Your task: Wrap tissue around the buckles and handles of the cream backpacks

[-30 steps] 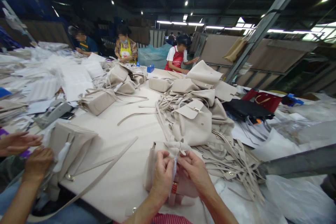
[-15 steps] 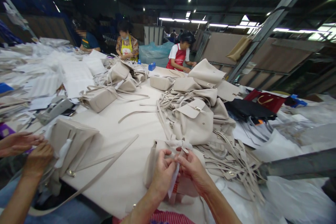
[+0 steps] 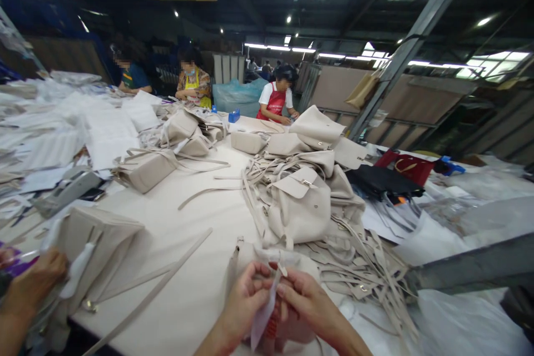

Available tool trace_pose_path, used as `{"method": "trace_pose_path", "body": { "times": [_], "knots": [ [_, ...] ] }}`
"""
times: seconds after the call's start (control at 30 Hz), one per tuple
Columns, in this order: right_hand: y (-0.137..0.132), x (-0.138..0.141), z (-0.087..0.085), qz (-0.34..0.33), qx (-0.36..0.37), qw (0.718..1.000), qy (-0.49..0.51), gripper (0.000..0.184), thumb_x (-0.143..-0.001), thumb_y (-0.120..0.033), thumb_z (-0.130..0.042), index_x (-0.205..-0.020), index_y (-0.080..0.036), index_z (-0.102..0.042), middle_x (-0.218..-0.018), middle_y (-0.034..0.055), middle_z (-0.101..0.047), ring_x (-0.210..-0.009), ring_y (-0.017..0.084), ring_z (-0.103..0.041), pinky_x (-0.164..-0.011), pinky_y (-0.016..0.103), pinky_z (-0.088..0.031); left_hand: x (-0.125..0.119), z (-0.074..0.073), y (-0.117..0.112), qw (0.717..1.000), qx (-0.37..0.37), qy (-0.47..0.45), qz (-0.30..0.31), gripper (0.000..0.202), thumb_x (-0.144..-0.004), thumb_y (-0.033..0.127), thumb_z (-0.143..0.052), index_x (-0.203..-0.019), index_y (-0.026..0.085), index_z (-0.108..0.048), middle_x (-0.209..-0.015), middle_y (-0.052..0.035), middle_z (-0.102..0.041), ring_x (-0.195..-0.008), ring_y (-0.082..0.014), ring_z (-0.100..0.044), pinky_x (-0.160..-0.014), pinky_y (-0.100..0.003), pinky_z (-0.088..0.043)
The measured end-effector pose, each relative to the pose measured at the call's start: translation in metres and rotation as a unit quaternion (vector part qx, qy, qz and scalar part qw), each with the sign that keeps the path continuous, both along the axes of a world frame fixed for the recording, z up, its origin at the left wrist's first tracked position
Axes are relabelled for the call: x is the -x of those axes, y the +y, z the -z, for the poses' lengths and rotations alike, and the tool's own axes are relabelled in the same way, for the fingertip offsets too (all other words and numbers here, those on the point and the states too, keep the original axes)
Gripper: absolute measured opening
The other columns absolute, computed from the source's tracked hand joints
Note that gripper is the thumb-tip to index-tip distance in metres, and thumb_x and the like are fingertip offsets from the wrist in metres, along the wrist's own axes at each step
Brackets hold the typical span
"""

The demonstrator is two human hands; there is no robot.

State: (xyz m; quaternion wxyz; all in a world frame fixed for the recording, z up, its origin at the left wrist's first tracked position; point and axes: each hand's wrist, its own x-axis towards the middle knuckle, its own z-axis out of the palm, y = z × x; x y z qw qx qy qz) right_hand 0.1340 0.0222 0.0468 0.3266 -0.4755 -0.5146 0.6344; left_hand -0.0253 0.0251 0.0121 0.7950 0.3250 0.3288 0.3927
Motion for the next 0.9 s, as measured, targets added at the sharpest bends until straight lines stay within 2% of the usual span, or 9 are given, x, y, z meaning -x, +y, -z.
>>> {"method": "trace_pose_path", "body": {
  "times": [0.1,0.2,0.3,0.43,0.5,0.57,0.67,0.77,0.9],
  "knots": [
    [-0.002,-0.020,-0.024,0.050,-0.105,0.963,-0.242,0.035,-0.087,-0.046,-0.049,-0.068,-0.020,-0.062,-0.057,-0.0004,-0.060,-0.053,0.015,-0.055,-0.053,0.025,-0.038,0.005,0.006,-0.007,0.999,-0.010,0.032,0.023,0.034,-0.071,0.031,-0.070,-0.093,0.021,-0.046,-0.066,-0.0012,-0.068,-0.052,-0.0143,-0.061,-0.052,-0.024,-0.044],
    [0.009,-0.026,-0.048,0.108,-0.218,0.897,-0.369,0.035,-0.089,-0.047,-0.044,-0.082,-0.021,-0.067,-0.077,0.0054,-0.070,-0.072,0.020,-0.062,-0.067,0.030,-0.043,0.009,0.004,-0.010,0.999,-0.019,0.039,0.033,0.034,-0.070,0.033,-0.071,-0.091,0.021,-0.047,-0.068,-0.0023,-0.070,-0.056,-0.0159,-0.062,-0.056,-0.026,-0.046],
    [0.030,-0.011,-0.061,-0.033,-0.266,0.891,-0.367,0.031,-0.087,-0.041,-0.051,-0.104,-0.021,-0.068,-0.094,0.0087,-0.073,-0.089,0.024,-0.064,-0.079,0.033,-0.043,0.012,-0.001,-0.008,0.997,-0.043,0.063,0.027,0.026,-0.075,0.036,-0.067,-0.090,0.020,-0.052,-0.072,-0.0025,-0.070,-0.064,-0.0167,-0.064,-0.061,-0.026,-0.046],
    [0.061,0.014,-0.059,-0.202,-0.041,0.957,-0.207,0.049,-0.075,-0.030,-0.069,-0.121,-0.015,-0.061,-0.063,0.0013,-0.069,-0.056,0.015,-0.059,-0.056,0.025,-0.041,0.019,-0.003,-0.008,0.990,-0.073,0.115,-0.021,0.032,-0.082,0.048,-0.058,-0.091,0.018,-0.059,-0.079,-0.0050,-0.071,-0.073,-0.0183,-0.065,-0.068,-0.027,-0.047],
    [0.074,0.021,-0.058,-0.130,0.105,0.985,-0.045,0.044,-0.074,-0.024,-0.071,-0.115,-0.010,-0.062,-0.052,-0.0018,-0.065,-0.045,0.011,-0.052,-0.046,0.021,-0.036,0.026,0.000,-0.011,0.988,-0.059,0.128,-0.063,0.039,-0.083,0.055,-0.053,-0.092,0.017,-0.058,-0.073,-0.0059,-0.071,-0.067,-0.0199,-0.065,-0.067,-0.031,-0.048],
    [0.083,0.027,-0.064,-0.030,0.177,0.980,0.079,0.028,-0.079,-0.024,-0.066,-0.104,-0.012,-0.063,-0.049,-0.0038,-0.063,-0.042,0.010,-0.050,-0.044,0.020,-0.036,0.038,0.001,-0.016,0.980,-0.052,0.129,-0.140,0.045,-0.081,0.059,-0.053,-0.095,0.017,-0.057,-0.072,-0.0071,-0.072,-0.067,-0.0223,-0.066,-0.071,-0.035,-0.050],
    [0.083,0.036,-0.083,0.026,0.183,0.968,0.171,0.017,-0.087,-0.032,-0.058,-0.098,-0.019,-0.060,-0.059,-0.0049,-0.065,-0.052,0.009,-0.059,-0.059,0.022,-0.048,0.061,-0.004,-0.022,0.940,-0.059,0.124,-0.314,0.052,-0.079,0.062,-0.055,-0.103,0.016,-0.055,-0.087,-0.0111,-0.073,-0.085,-0.0262,-0.068,-0.086,-0.041,-0.048],
    [0.071,0.049,-0.108,0.044,0.176,0.928,0.325,0.031,-0.091,-0.044,-0.049,-0.102,-0.018,-0.062,-0.081,0.0030,-0.073,-0.074,0.014,-0.068,-0.081,0.032,-0.051,0.085,-0.020,-0.027,0.867,-0.071,0.171,-0.462,0.054,-0.078,0.064,-0.053,-0.104,0.017,-0.056,-0.097,-0.0114,-0.071,-0.095,-0.0263,-0.065,-0.091,-0.042,-0.045],
    [0.046,0.066,-0.133,0.032,0.117,0.891,0.438,0.047,-0.088,-0.054,-0.046,-0.108,-0.017,-0.066,-0.107,0.0084,-0.072,-0.101,0.020,-0.065,-0.098,0.037,-0.044,0.103,-0.042,-0.037,0.795,-0.148,0.295,-0.510,0.041,-0.080,0.056,-0.055,-0.094,0.018,-0.062,-0.099,-0.0084,-0.067,-0.095,-0.0243,-0.060,-0.089,-0.038,-0.044]
  ]
}}
